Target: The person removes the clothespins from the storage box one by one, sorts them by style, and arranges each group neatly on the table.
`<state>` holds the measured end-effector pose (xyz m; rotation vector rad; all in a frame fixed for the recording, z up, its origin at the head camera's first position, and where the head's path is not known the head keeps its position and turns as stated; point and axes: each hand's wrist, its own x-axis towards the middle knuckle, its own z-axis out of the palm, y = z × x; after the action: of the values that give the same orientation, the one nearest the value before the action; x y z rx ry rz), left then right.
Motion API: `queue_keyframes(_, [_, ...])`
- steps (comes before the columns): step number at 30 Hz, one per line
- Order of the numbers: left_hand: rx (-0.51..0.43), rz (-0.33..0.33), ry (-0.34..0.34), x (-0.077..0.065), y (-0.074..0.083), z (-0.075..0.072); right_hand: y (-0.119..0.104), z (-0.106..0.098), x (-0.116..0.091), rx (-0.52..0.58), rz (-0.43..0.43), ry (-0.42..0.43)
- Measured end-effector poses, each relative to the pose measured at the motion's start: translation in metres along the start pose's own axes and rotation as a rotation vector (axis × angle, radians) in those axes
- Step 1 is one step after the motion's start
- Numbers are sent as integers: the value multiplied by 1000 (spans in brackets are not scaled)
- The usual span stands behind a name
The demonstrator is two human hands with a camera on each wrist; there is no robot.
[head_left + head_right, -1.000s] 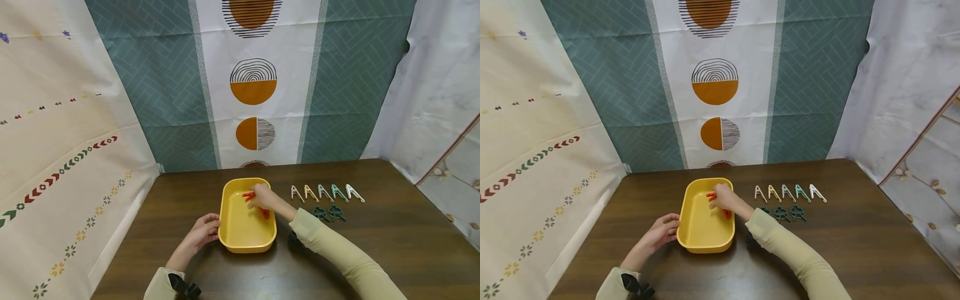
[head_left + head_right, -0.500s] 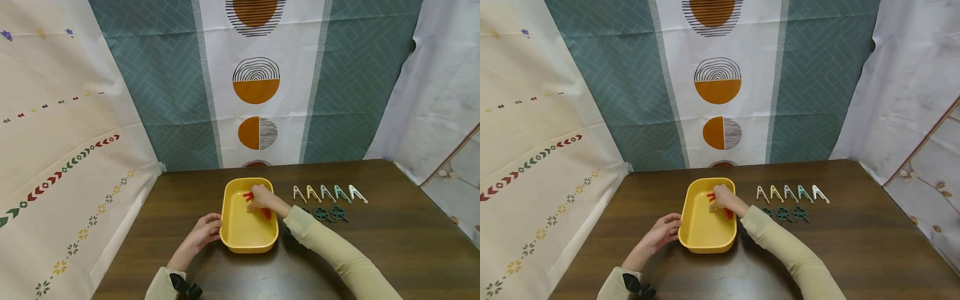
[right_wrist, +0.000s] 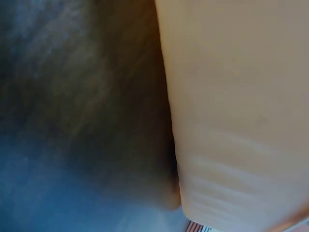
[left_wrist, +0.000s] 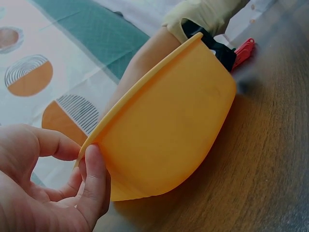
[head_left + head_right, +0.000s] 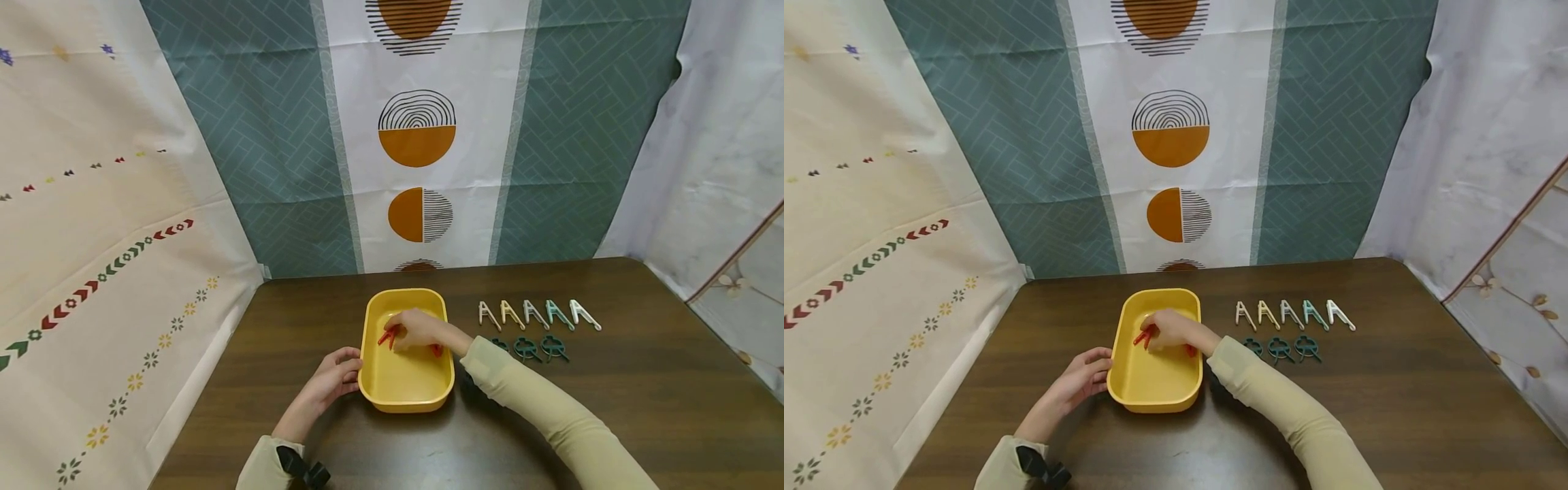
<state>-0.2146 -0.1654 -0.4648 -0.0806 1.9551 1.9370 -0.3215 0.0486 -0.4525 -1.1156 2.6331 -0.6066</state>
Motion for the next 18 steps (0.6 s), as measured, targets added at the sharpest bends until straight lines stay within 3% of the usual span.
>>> queue_keyframes(5, [4,-5,-4,1,0,0,-2,5,1,31,-68,-22])
queue_keyframes(13, [-3,-6,13,2,0,0,-8,8,3,-29,35,74])
queue_keyframes(18, [-3,-6,9,1,0,0,-8,12,3,-60,24,86])
